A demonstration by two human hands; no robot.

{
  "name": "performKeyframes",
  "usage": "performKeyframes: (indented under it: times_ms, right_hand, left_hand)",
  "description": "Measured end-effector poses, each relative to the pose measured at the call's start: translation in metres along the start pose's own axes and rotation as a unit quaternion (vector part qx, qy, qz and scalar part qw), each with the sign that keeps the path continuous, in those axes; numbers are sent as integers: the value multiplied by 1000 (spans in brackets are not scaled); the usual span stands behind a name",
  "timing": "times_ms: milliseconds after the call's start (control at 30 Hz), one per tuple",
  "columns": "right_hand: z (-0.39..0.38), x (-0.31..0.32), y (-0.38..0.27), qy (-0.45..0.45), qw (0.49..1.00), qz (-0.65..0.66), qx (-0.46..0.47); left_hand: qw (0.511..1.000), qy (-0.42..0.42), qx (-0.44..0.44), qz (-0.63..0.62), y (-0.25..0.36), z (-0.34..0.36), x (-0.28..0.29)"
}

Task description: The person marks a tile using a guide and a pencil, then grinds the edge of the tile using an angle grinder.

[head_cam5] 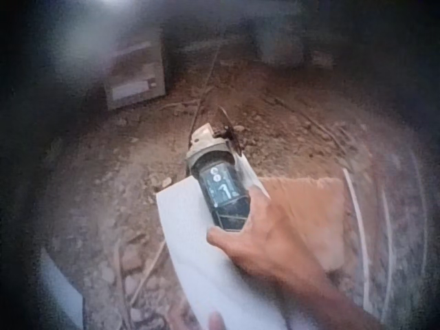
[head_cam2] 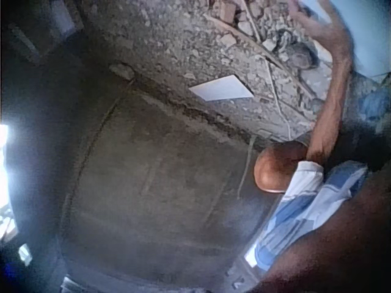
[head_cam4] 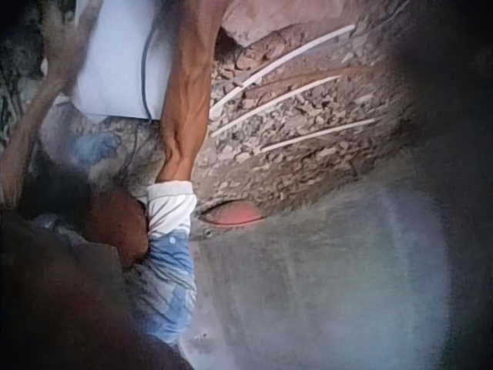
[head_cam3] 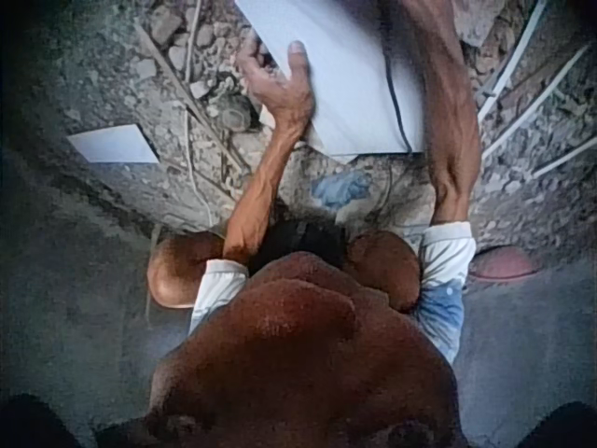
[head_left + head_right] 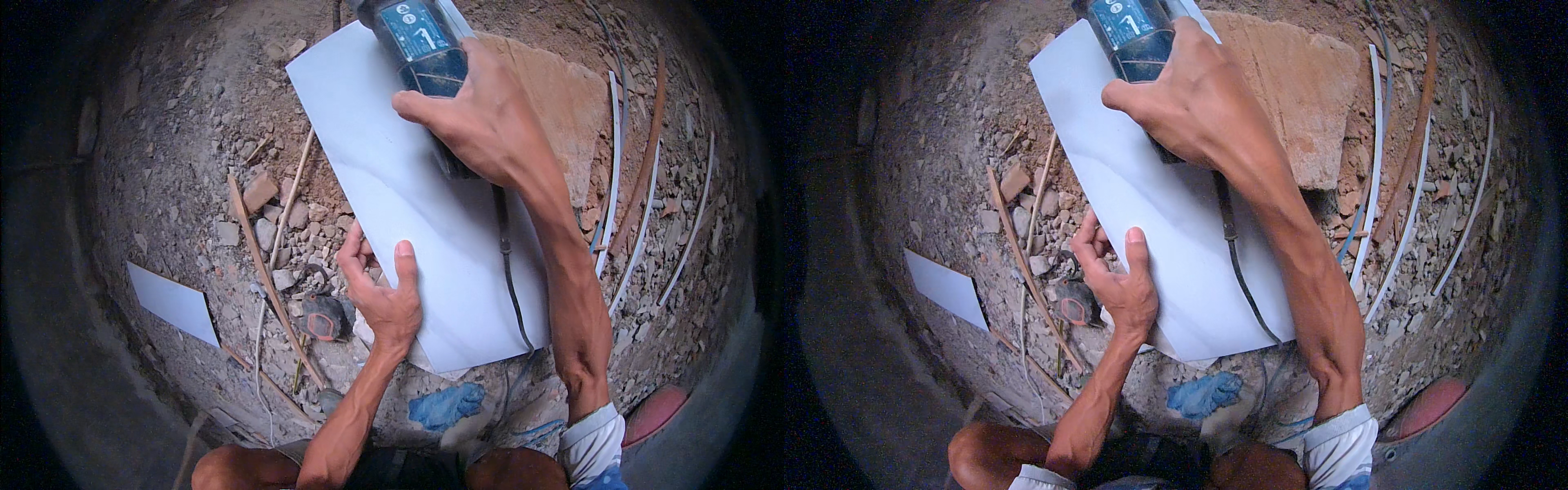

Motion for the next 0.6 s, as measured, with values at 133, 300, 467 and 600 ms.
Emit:
performKeyframes:
  times_ms: [133,300,467,600]
  right_hand:
    - [-1,3,-1,25,1000,-15,3]
    - [0,3,-4,10,1000,24,4]
    - [1,1,-5,10,1000,11,3]
    - [1,1,-6,9,1000,0,0]
  left_hand:
    - [1000,2,5,1,-1,-1,0]
    - [1000,6,10,-11,2,0,0]
    - [1000,9,13,-26,2,0,0]
    - [999,7,17,-35,0,0,-1]
Point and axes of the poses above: each hand's wrist, its own z-axis towards the middle knuckle, its own x-axis out of the back of the hand, y = z × x, the point moved 9 cm from there along z, towards the middle knuckle, and after that the axes turned 3 degrees about -z, right-handed, at the moved point
